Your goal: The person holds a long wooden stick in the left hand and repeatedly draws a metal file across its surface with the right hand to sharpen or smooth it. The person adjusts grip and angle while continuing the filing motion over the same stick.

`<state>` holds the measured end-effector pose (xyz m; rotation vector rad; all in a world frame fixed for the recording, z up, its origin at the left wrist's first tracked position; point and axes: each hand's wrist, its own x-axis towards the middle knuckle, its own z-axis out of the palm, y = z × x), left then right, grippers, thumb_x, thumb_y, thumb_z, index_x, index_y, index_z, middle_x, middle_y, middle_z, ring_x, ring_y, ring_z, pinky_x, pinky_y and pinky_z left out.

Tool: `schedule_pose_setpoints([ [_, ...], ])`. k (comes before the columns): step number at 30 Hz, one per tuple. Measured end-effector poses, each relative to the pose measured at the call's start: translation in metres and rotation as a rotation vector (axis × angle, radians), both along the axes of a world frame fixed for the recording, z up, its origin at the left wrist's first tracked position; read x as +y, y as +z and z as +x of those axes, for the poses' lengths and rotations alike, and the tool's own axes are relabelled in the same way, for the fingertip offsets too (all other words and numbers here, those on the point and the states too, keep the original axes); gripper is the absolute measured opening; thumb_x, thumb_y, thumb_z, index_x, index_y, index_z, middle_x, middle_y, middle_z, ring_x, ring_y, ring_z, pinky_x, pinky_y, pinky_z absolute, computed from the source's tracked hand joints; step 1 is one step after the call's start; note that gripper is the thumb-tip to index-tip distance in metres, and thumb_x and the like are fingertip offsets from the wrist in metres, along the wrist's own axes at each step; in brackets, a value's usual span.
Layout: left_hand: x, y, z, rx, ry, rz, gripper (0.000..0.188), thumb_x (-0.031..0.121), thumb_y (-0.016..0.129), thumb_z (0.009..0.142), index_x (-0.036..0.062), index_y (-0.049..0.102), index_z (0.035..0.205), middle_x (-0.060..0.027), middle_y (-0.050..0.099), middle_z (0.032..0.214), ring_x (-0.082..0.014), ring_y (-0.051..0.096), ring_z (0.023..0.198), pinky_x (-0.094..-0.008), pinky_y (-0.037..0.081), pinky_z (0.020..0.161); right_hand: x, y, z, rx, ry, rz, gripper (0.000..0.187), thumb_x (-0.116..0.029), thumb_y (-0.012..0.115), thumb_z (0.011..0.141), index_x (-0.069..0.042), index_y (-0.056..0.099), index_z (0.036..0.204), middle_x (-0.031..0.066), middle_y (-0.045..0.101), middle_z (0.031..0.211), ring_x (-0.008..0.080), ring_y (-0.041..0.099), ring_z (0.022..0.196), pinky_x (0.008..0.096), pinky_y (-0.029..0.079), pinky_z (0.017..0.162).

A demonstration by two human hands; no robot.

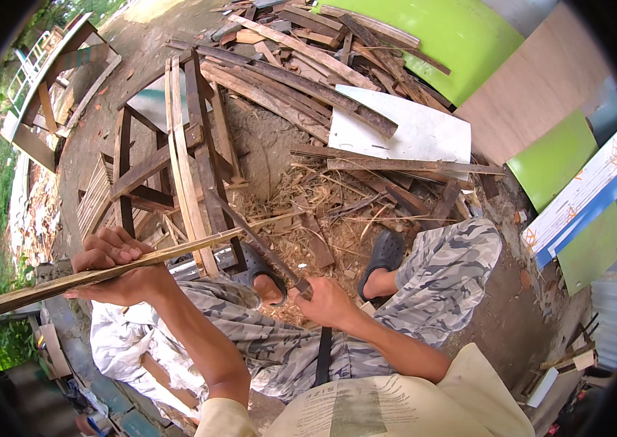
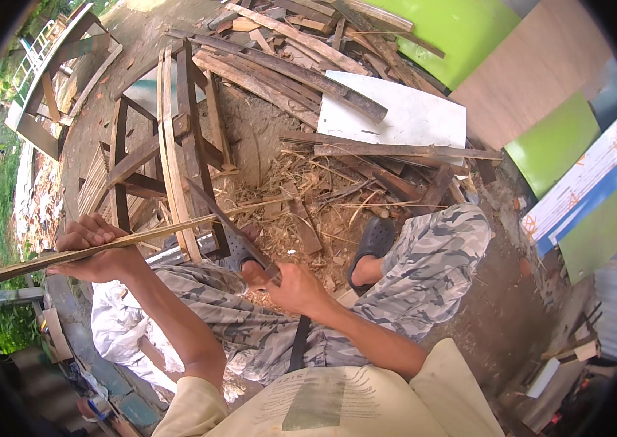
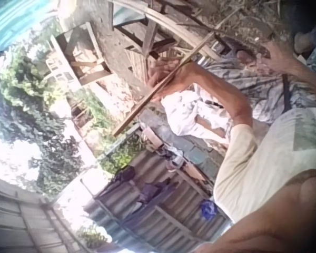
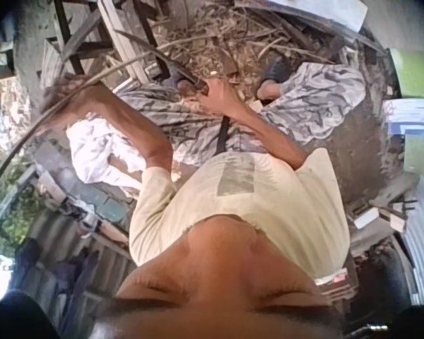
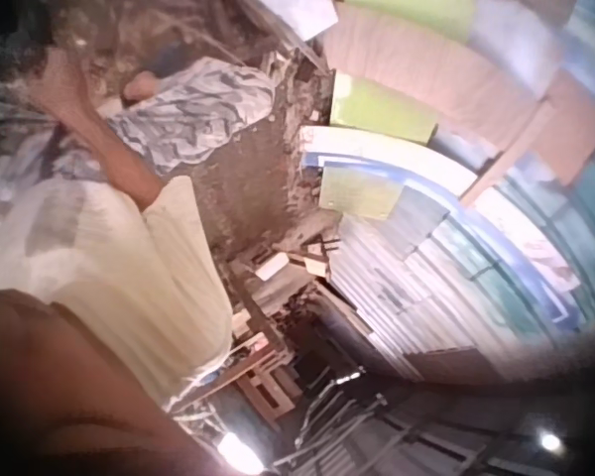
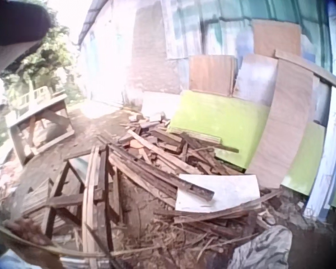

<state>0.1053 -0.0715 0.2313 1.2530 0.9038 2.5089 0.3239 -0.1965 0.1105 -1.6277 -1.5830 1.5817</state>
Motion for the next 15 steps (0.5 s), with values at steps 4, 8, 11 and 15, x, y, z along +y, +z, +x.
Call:
schedule_pose_setpoints([
  [4, -0.001, 0.000, 0.006, 0.060, -0.051, 0.014, 0.069, 0.066, 0.022, 0.098, 0.0088, 0.037, 0.062, -0.0034, 0.032, 0.053, -0.0104, 0.030, 0.041, -0.0193, 0.027, 0.036, -0.009, 0.018, -0.007, 0.071, -0.021, 0.088, 0.021, -0.021, 0.065, 0.082, -0.001, 0.061, 0.081, 0.0182, 0.060, 0.062, 0.0355, 0.063, 0.060, 0.0431, 0.048, 0.060],
  [8, -0.004, 0.002, 0.008, 0.099, 0.002, -0.011, 0.067, 0.064, 0.022, 0.099, 0.0093, 0.037, 0.063, -0.0038, 0.033, 0.055, -0.0103, 0.030, 0.042, -0.0187, 0.027, 0.037, -0.002, 0.054, -0.023, 0.149, 0.055, 0.160, 0.026, -0.019, 0.063, 0.081, 0.001, 0.059, 0.098, 0.0213, 0.064, 0.066, 0.0408, 0.066, 0.067, 0.0475, 0.051, 0.065],
  [11, -0.002, 0.004, 0.010, 0.072, -0.001, -0.004, 0.067, 0.064, 0.020, 0.099, 0.0093, 0.036, 0.063, -0.0037, 0.033, 0.055, -0.0104, 0.030, 0.042, -0.0191, 0.028, 0.035, 0.001, 0.016, -0.008, 0.109, 0.008, -0.008, 0.024, -0.017, 0.062, 0.081, 0.001, 0.059, 0.098, 0.0218, 0.062, 0.065, 0.0401, 0.066, 0.067, 0.0463, 0.052, 0.065],
  [15, -0.002, 0.004, 0.010, 0.077, 0.052, -0.017, 0.068, 0.065, 0.019, 0.098, 0.0095, 0.036, 0.063, -0.0033, 0.032, 0.054, -0.0101, 0.029, 0.042, -0.0190, 0.027, 0.036, -0.006, 0.045, -0.020, 0.158, -0.057, 0.240, 0.022, -0.019, 0.067, 0.079, 0.001, 0.062, 0.086, 0.0183, 0.060, 0.062, 0.0347, 0.063, 0.060, 0.0425, 0.047, 0.058],
])
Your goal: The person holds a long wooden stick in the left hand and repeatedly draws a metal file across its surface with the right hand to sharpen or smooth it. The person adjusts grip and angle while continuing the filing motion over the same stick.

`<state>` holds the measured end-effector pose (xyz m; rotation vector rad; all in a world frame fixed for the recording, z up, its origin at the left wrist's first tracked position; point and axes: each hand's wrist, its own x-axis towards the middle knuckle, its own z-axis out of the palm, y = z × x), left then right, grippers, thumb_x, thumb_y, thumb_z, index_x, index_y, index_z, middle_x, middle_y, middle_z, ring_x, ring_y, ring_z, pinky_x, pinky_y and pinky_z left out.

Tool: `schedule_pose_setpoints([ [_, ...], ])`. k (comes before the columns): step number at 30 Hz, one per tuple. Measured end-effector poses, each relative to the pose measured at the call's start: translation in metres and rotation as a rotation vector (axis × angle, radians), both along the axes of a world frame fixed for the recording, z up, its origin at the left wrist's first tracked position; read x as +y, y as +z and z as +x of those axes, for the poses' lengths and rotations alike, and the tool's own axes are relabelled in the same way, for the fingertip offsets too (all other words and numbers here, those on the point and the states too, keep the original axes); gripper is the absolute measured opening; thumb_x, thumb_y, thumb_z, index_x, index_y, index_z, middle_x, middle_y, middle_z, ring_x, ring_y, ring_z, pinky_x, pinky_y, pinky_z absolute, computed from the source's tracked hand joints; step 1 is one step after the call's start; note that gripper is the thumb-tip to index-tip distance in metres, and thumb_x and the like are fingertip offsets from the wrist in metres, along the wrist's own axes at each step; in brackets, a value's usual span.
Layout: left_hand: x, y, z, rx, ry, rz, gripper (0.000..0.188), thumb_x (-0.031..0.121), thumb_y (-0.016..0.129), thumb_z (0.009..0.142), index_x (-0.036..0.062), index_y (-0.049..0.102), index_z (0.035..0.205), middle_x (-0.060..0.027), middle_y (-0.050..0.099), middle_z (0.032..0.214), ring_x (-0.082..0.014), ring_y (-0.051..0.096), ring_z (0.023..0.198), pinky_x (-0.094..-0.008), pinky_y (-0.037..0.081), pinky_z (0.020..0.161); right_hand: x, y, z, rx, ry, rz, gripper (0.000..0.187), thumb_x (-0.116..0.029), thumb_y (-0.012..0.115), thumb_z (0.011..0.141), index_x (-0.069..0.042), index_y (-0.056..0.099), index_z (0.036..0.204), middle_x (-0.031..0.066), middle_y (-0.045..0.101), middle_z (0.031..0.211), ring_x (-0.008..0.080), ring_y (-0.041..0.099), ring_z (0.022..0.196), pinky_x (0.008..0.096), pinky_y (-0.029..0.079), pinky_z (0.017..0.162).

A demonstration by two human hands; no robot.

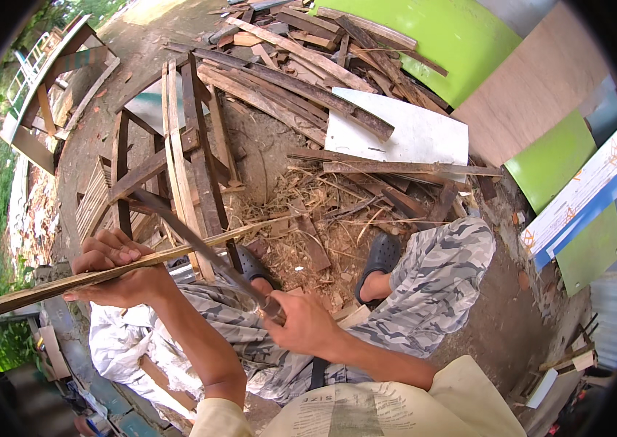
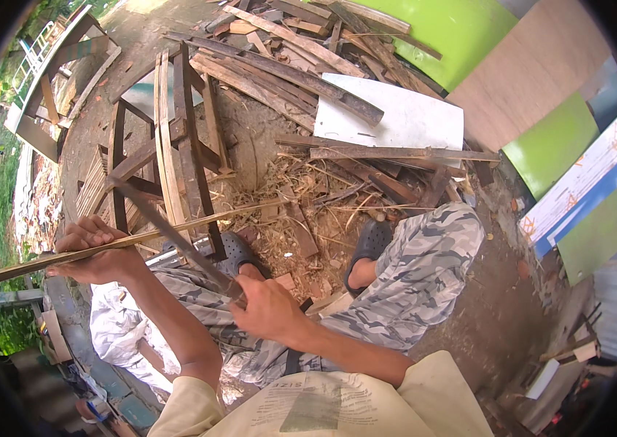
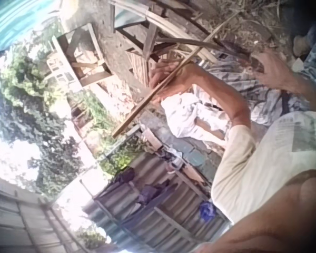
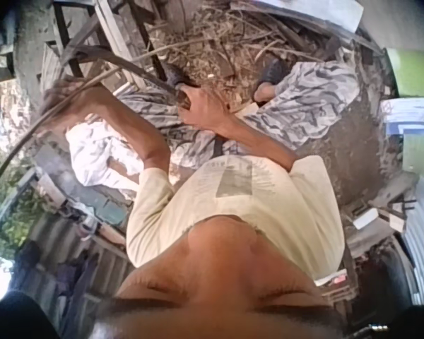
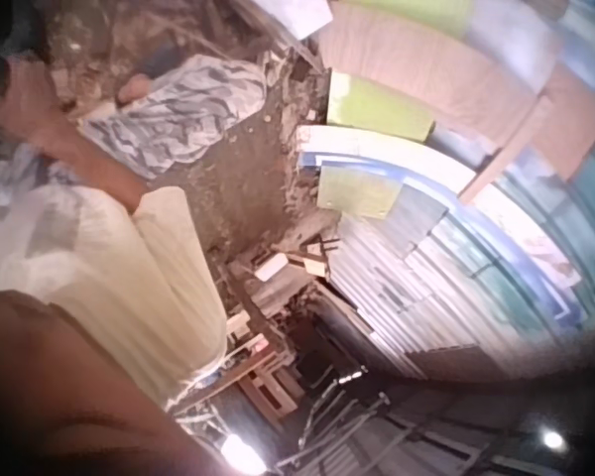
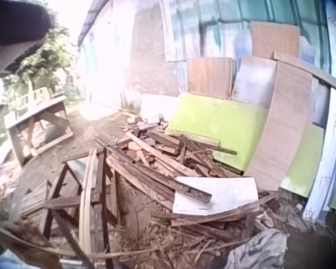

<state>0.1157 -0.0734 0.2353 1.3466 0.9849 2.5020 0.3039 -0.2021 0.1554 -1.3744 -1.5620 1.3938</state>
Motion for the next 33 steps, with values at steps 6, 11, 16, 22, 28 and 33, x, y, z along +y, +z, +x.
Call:
schedule_pose_setpoints([
  [6, -0.004, 0.001, -0.002, -0.037, 0.004, -0.018, 0.068, 0.066, 0.020, 0.098, 0.0100, 0.036, 0.063, -0.0025, 0.031, 0.054, -0.0095, 0.028, 0.043, -0.0190, 0.024, 0.040, 0.001, -0.077, 0.014, -0.139, 0.037, -0.264, 0.030, -0.023, 0.064, 0.081, 0.001, 0.064, 0.100, 0.0232, 0.065, 0.070, 0.0390, 0.068, 0.071, 0.0465, 0.053, 0.069],
  [11, -0.003, 0.001, -0.001, -0.038, 0.038, -0.035, 0.068, 0.065, 0.020, 0.099, 0.0104, 0.035, 0.062, -0.0020, 0.031, 0.053, -0.0096, 0.028, 0.043, -0.0190, 0.025, 0.041, 0.008, -0.048, 0.015, -0.095, 0.021, -0.180, 0.025, -0.023, 0.065, 0.081, 0.001, 0.062, 0.085, 0.0202, 0.064, 0.068, 0.0375, 0.066, 0.067, 0.0438, 0.050, 0.064],
  [16, -0.004, -0.001, -0.008, -0.065, 0.032, -0.046, 0.066, 0.064, 0.021, 0.099, 0.0108, 0.035, 0.062, -0.0013, 0.030, 0.053, -0.0088, 0.028, 0.043, -0.0189, 0.026, 0.041, 0.008, -0.031, 0.000, -0.071, 0.065, -0.219, 0.034, -0.029, 0.065, 0.083, 0.001, 0.065, 0.098, 0.0215, 0.068, 0.080, 0.0404, 0.068, 0.078, 0.0422, 0.054, 0.072],
  [22, -0.002, 0.001, -0.007, -0.055, 0.102, -0.046, 0.066, 0.062, 0.021, 0.100, 0.0105, 0.034, 0.061, -0.0011, 0.031, 0.052, -0.0084, 0.026, 0.041, -0.0189, 0.025, 0.039, 0.013, -0.061, 0.013, -0.159, 0.026, -0.319, 0.037, -0.035, 0.066, 0.084, 0.001, 0.066, 0.091, 0.0241, 0.066, 0.073, 0.0432, 0.066, 0.072, 0.0459, 0.053, 0.069],
  [28, -0.002, 0.000, -0.008, -0.046, 0.081, -0.045, 0.067, 0.064, 0.021, 0.099, 0.0105, 0.037, 0.062, -0.0007, 0.032, 0.052, -0.0088, 0.029, 0.041, -0.0196, 0.026, 0.039, -0.001, -0.038, 0.000, -0.070, 0.045, -0.153, 0.035, -0.024, 0.066, 0.080, 0.001, 0.062, 0.103, 0.0243, 0.067, 0.076, 0.0434, 0.066, 0.076, 0.0468, 0.054, 0.072],
  [33, -0.001, 0.001, -0.006, -0.019, 0.026, -0.074, 0.066, 0.064, 0.020, 0.099, 0.0104, 0.033, 0.062, -0.0013, 0.031, 0.055, -0.0088, 0.027, 0.043, -0.0206, 0.025, 0.041, 0.014, -0.098, 0.023, -0.215, -0.017, -0.324, 0.027, -0.025, 0.066, 0.079, 0.001, 0.065, 0.088, 0.0248, 0.064, 0.070, 0.0416, 0.065, 0.070, 0.0470, 0.051, 0.067],
])
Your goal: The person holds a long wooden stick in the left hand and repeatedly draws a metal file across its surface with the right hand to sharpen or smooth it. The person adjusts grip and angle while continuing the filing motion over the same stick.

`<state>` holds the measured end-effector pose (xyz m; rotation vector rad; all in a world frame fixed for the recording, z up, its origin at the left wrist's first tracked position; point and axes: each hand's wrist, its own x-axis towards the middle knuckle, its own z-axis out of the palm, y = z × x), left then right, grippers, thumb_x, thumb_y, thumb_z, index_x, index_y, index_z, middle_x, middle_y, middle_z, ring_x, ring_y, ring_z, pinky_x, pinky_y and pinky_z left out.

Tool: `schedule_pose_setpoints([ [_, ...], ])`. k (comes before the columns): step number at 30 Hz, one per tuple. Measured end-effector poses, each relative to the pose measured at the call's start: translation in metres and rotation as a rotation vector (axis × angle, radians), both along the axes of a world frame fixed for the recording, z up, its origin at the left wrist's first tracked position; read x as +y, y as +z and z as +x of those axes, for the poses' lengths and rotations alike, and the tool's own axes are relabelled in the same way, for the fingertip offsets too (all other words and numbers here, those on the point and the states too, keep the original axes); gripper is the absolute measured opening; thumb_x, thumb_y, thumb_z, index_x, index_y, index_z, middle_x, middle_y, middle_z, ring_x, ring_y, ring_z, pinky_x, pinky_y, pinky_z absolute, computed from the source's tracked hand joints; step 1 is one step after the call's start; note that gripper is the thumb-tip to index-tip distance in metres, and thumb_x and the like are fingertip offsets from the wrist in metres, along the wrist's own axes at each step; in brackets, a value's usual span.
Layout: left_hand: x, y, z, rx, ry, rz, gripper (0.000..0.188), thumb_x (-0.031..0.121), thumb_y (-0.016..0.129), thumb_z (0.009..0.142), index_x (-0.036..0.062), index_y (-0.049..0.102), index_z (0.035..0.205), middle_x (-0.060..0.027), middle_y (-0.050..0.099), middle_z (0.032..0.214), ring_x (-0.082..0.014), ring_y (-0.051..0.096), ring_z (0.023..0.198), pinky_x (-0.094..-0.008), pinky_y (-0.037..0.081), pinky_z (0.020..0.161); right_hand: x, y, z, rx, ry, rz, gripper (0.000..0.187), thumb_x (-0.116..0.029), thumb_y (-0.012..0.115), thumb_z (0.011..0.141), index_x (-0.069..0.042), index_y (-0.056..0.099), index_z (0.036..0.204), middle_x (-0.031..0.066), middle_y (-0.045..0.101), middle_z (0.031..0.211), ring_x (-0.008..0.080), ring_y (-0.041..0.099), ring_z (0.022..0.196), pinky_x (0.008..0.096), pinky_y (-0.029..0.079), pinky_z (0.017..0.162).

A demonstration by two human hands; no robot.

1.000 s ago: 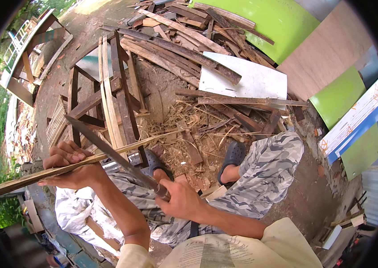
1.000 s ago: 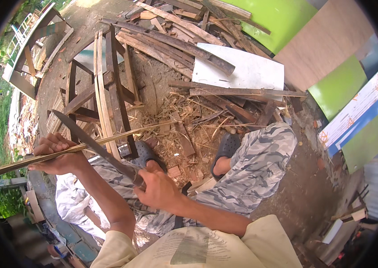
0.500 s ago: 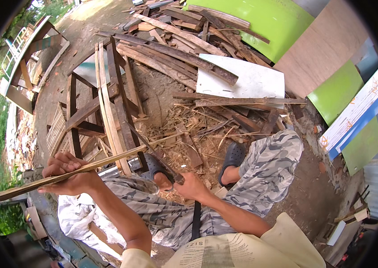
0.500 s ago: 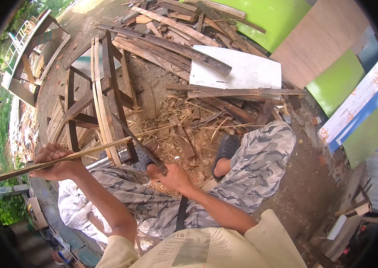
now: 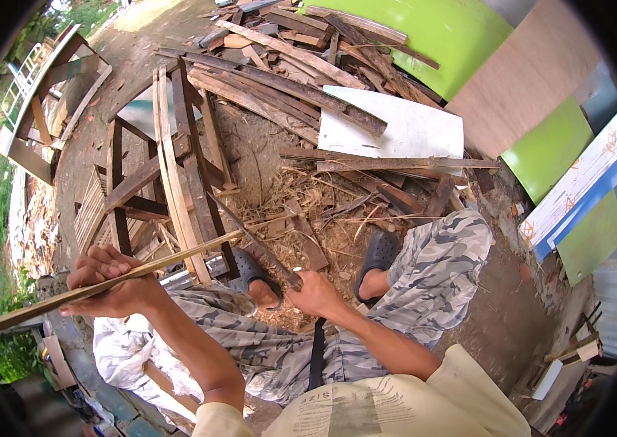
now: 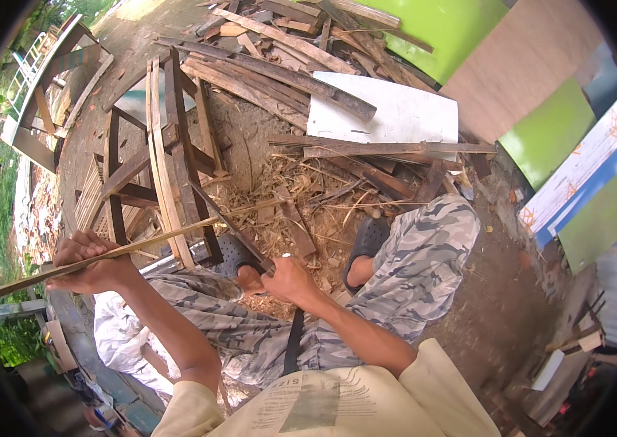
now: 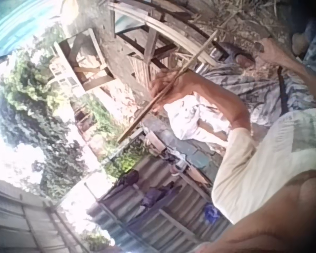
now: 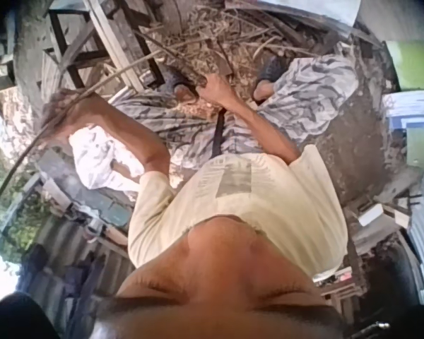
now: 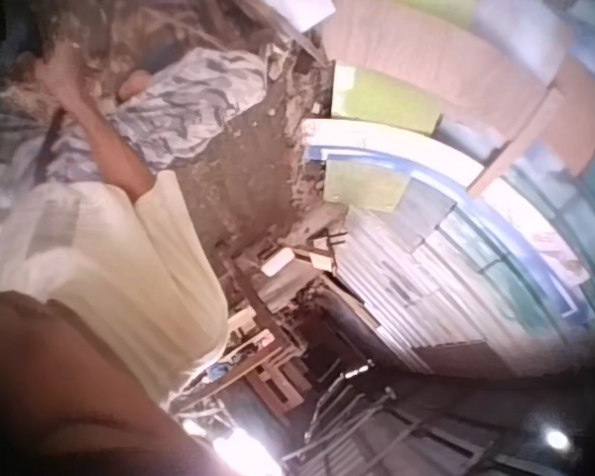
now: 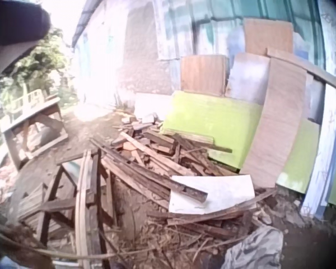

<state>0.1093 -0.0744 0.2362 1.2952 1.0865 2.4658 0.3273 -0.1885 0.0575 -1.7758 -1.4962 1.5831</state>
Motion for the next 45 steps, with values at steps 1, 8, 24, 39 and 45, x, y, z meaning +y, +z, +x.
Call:
schedule_pose_setpoints([
  [1, 0.000, 0.000, -0.001, 0.007, -0.011, -0.016, 0.067, 0.064, 0.020, 0.099, 0.0103, 0.033, 0.062, -0.0014, 0.030, 0.055, -0.0089, 0.027, 0.043, -0.0206, 0.025, 0.041, 0.002, 0.004, 0.001, -0.019, 0.005, 0.066, 0.030, -0.026, 0.065, 0.079, 0.001, 0.065, 0.091, 0.0255, 0.064, 0.071, 0.0435, 0.064, 0.072, 0.0489, 0.051, 0.069],
  [8, 0.000, -0.005, 0.003, -0.039, -0.130, 0.090, 0.067, 0.065, 0.021, 0.098, 0.0107, 0.033, 0.061, -0.0021, 0.031, 0.055, -0.0091, 0.029, 0.045, -0.0204, 0.025, 0.042, -0.003, -0.008, 0.004, 0.012, -0.049, 0.059, 0.028, -0.025, 0.065, 0.079, 0.001, 0.065, 0.088, 0.0247, 0.062, 0.068, 0.0427, 0.065, 0.071, 0.0476, 0.051, 0.067],
  [24, -0.002, -0.004, -0.006, -0.047, -0.033, 0.029, 0.066, 0.066, 0.023, 0.098, 0.0114, 0.032, 0.061, -0.0016, 0.031, 0.054, -0.0089, 0.027, 0.043, -0.0193, 0.025, 0.041, 0.022, -0.036, 0.015, -0.124, 0.020, -0.037, 0.030, -0.027, 0.065, 0.078, 0.000, 0.067, 0.089, 0.0246, 0.064, 0.070, 0.0430, 0.066, 0.072, 0.0473, 0.052, 0.067],
  [39, 0.001, -0.006, -0.017, -0.007, -0.138, 0.024, 0.066, 0.067, 0.026, 0.097, 0.0109, 0.035, 0.063, -0.0007, 0.030, 0.054, -0.0096, 0.028, 0.046, -0.0217, 0.023, 0.043, 0.028, -0.099, 0.031, -0.112, -0.012, -0.103, 0.025, -0.019, 0.063, 0.075, 0.003, 0.067, 0.087, 0.0259, 0.065, 0.071, 0.0423, 0.067, 0.069, 0.0480, 0.053, 0.065],
  [45, 0.007, -0.013, -0.036, -0.049, -0.108, 0.029, 0.069, 0.068, 0.027, 0.096, 0.0108, 0.036, 0.059, 0.0005, 0.029, 0.054, -0.0095, 0.027, 0.045, -0.0238, 0.021, 0.043, 0.028, -0.030, 0.009, -0.111, 0.068, 0.014, 0.026, -0.016, 0.061, 0.077, 0.005, 0.067, 0.091, 0.0289, 0.067, 0.078, 0.0463, 0.067, 0.074, 0.0504, 0.054, 0.069],
])
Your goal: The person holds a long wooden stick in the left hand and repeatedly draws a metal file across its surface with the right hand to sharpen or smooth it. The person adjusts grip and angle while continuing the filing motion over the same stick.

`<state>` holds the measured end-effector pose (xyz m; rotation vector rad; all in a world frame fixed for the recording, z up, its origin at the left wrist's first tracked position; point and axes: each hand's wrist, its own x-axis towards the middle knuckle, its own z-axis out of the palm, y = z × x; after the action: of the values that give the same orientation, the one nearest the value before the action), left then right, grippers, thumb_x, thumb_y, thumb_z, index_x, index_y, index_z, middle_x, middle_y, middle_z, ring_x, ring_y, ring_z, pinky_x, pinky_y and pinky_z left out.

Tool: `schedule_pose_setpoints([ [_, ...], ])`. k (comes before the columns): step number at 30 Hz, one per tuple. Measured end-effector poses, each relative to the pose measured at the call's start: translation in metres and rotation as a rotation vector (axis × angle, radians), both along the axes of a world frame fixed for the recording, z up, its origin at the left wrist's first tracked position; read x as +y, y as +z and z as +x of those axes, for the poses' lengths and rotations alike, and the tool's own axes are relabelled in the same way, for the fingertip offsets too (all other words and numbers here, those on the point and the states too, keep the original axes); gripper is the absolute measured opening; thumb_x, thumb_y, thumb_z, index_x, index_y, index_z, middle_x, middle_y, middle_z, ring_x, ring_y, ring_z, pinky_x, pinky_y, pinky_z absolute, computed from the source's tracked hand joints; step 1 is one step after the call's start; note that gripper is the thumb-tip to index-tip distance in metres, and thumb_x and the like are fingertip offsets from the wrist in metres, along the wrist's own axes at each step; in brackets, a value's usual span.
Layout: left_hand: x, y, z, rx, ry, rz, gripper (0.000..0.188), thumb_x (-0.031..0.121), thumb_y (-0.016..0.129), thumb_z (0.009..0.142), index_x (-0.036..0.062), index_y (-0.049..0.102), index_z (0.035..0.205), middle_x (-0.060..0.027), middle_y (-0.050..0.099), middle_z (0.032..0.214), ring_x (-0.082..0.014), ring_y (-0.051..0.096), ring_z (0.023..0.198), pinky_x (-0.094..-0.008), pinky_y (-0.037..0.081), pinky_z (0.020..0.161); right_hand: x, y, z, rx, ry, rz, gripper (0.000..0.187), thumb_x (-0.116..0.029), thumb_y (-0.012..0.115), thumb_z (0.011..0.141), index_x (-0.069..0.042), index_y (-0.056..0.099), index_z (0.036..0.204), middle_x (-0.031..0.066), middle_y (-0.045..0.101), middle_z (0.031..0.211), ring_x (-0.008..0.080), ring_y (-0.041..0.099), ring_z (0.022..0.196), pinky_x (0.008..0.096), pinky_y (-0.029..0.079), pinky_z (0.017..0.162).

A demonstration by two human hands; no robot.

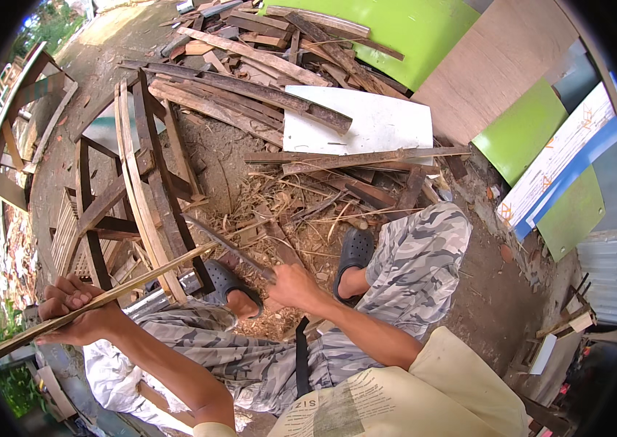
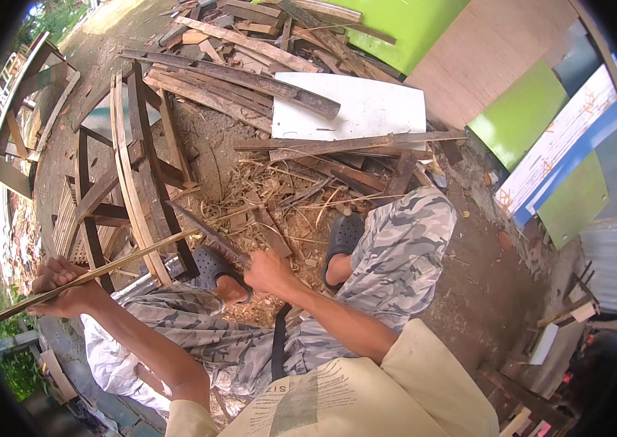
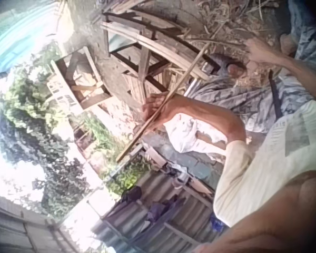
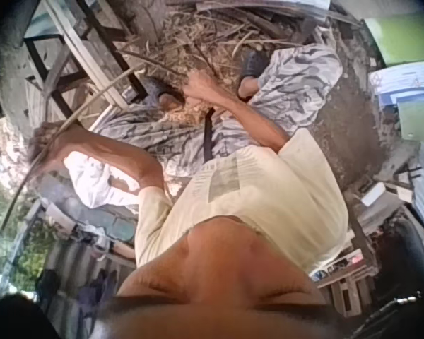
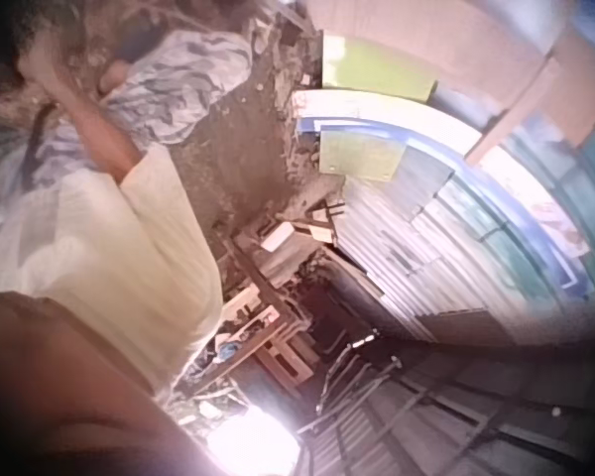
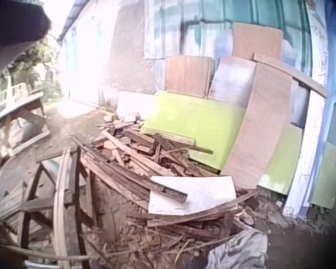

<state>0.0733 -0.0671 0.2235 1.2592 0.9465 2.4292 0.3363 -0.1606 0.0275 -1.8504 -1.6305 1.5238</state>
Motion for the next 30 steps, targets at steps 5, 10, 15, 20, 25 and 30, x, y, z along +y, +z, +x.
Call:
schedule_pose_setpoints([
  [5, -0.001, 0.001, 0.003, -0.003, -0.023, 0.004, 0.067, 0.066, 0.027, 0.097, 0.0116, 0.033, 0.059, 0.0001, 0.030, 0.054, -0.0094, 0.027, 0.045, -0.0230, 0.021, 0.042, -0.005, 0.048, -0.028, 0.184, 0.034, 0.209, 0.026, -0.022, 0.064, 0.078, 0.001, 0.067, 0.090, 0.0252, 0.065, 0.069, 0.0417, 0.067, 0.068, 0.0476, 0.053, 0.066],
  [10, 0.004, 0.005, 0.011, 0.023, -0.075, 0.002, 0.067, 0.067, 0.029, 0.097, 0.0108, 0.036, 0.061, -0.0006, 0.029, 0.053, -0.0102, 0.026, 0.045, -0.0231, 0.022, 0.043, 0.002, -0.138, 0.029, -0.119, -0.166, -0.292, 0.032, -0.021, 0.064, 0.074, 0.008, 0.067, 0.087, 0.0296, 0.065, 0.073, 0.0407, 0.068, 0.070, 0.0452, 0.052, 0.065],
  [15, -0.002, -0.003, -0.012, 0.017, -0.131, 0.048, 0.066, 0.066, 0.030, 0.097, 0.0112, 0.036, 0.060, -0.0005, 0.030, 0.052, -0.0100, 0.027, 0.044, -0.0233, 0.022, 0.043, 0.008, -0.072, 0.003, -0.082, -0.068, -0.103, 0.032, -0.022, 0.062, 0.076, 0.006, 0.069, 0.090, 0.0279, 0.067, 0.080, 0.0440, 0.067, 0.079, 0.0482, 0.053, 0.071],
  [20, -0.001, -0.004, -0.013, 0.014, -0.153, 0.055, 0.065, 0.064, 0.030, 0.098, 0.0117, 0.036, 0.060, 0.0001, 0.030, 0.052, -0.0092, 0.027, 0.044, -0.0223, 0.023, 0.042, 0.014, -0.064, -0.014, 0.012, 0.037, 0.071, 0.030, -0.024, 0.061, 0.076, -0.001, 0.069, 0.094, 0.0263, 0.068, 0.084, 0.0417, 0.068, 0.083, 0.0472, 0.053, 0.073],
  [25, 0.000, -0.003, -0.013, 0.022, -0.279, 0.090, 0.064, 0.062, 0.032, 0.098, 0.0117, 0.035, 0.060, -0.0010, 0.032, 0.052, -0.0099, 0.029, 0.043, -0.0218, 0.023, 0.041, 0.007, -0.187, 0.041, -0.215, -0.232, -0.325, 0.031, -0.019, 0.061, 0.071, 0.006, 0.068, 0.088, 0.0295, 0.067, 0.088, 0.0418, 0.067, 0.089, 0.0458, 0.054, 0.077],
  [30, -0.005, -0.005, -0.024, 0.043, -0.318, 0.092, 0.064, 0.062, 0.033, 0.098, 0.0115, 0.036, 0.060, -0.0016, 0.033, 0.052, -0.0106, 0.031, 0.044, -0.0216, 0.024, 0.040, 0.017, -0.152, 0.019, -0.135, -0.097, -0.141, 0.029, -0.018, 0.061, 0.071, 0.006, 0.067, 0.088, 0.0309, 0.066, 0.084, 0.0434, 0.066, 0.087, 0.0474, 0.052, 0.077],
])
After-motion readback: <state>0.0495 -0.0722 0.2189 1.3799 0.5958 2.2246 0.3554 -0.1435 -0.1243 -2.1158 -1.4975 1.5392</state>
